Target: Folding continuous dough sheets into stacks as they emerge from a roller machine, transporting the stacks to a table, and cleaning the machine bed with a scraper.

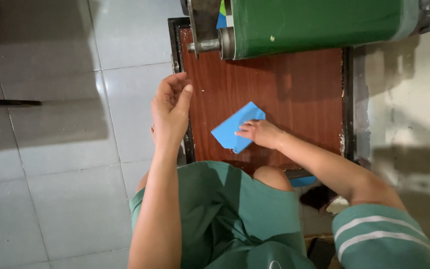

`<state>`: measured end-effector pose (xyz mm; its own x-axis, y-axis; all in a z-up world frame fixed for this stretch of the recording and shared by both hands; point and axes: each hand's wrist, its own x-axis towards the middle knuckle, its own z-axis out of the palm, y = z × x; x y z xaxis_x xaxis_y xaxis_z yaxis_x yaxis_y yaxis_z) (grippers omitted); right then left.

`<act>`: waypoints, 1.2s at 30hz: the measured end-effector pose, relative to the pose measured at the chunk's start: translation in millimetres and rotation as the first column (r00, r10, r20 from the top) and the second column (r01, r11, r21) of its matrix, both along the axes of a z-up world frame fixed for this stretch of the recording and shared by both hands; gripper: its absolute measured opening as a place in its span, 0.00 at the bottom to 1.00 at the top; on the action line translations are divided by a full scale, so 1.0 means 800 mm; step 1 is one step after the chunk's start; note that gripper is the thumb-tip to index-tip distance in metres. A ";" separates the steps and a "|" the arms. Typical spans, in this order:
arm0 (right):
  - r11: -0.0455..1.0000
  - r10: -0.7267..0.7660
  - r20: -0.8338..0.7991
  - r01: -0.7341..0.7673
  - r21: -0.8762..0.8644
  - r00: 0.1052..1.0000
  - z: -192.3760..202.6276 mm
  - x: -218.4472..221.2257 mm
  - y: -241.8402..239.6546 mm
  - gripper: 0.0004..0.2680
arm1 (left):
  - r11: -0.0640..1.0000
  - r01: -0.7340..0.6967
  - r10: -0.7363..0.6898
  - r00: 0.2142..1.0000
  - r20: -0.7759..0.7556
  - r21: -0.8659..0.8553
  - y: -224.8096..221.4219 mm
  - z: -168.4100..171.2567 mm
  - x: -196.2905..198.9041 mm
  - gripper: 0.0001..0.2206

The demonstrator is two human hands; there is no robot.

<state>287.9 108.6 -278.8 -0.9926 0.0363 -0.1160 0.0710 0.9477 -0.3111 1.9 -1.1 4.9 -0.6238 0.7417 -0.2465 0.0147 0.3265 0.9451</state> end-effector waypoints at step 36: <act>0.658 -0.709 -0.089 0.703 0.270 0.699 -0.044 -0.001 -0.002 0.10 | 0.995 0.045 -0.042 0.999 0.033 -0.091 -0.002 -0.007 0.000 0.11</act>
<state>287.1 106.8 -313.6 -0.6530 0.7573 -0.0126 0.7568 0.6518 -0.0487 2.0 -2.4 -0.7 -0.5822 0.7413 -0.3339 0.0016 0.4116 0.9113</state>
